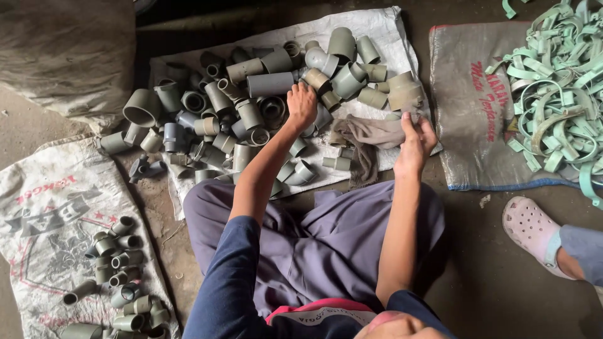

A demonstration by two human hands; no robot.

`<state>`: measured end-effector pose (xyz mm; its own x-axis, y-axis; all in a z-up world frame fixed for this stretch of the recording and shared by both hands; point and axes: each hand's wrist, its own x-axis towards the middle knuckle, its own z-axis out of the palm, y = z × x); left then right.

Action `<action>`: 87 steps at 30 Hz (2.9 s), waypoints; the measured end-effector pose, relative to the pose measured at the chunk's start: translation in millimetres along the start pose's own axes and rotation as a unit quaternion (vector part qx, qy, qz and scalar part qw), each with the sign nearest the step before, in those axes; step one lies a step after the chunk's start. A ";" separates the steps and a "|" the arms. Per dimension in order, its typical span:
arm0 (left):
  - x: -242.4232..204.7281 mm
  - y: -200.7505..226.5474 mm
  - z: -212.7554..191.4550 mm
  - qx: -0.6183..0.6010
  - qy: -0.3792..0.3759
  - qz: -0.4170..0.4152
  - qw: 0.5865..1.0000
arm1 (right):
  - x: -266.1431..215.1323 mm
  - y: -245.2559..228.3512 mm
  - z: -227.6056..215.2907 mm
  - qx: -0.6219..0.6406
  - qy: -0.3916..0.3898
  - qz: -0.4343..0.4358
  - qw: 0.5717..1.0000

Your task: The person sits on the floor and cleans small cylindrical plastic parts using a cloth. They pick up each part, wipe it thoroughly, and place it back into the pile. The task is repetitive and involves handling multiple identical items one by one.

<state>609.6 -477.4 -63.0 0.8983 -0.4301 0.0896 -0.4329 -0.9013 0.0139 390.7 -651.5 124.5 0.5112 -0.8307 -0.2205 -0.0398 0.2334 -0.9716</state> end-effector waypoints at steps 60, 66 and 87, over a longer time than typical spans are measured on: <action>-39.2 22.5 -177.5 -0.682 0.077 0.141 0.714 | 30.0 -15.5 -59.8 0.084 0.175 -0.154 0.969; -50.9 7.2 -95.7 -0.608 0.077 0.040 0.789 | 33.2 -4.9 -59.2 0.069 0.149 -0.189 0.968; 56.2 160.5 43.2 0.003 -0.014 0.301 0.954 | 29.8 -5.3 -53.6 0.059 0.145 -0.166 0.974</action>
<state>593.8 -648.5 -98.7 0.4892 -0.8706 0.0528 -0.8702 -0.4913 -0.0364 360.2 -704.6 118.4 0.2144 -0.9741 0.0724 0.1936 -0.0303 -0.9806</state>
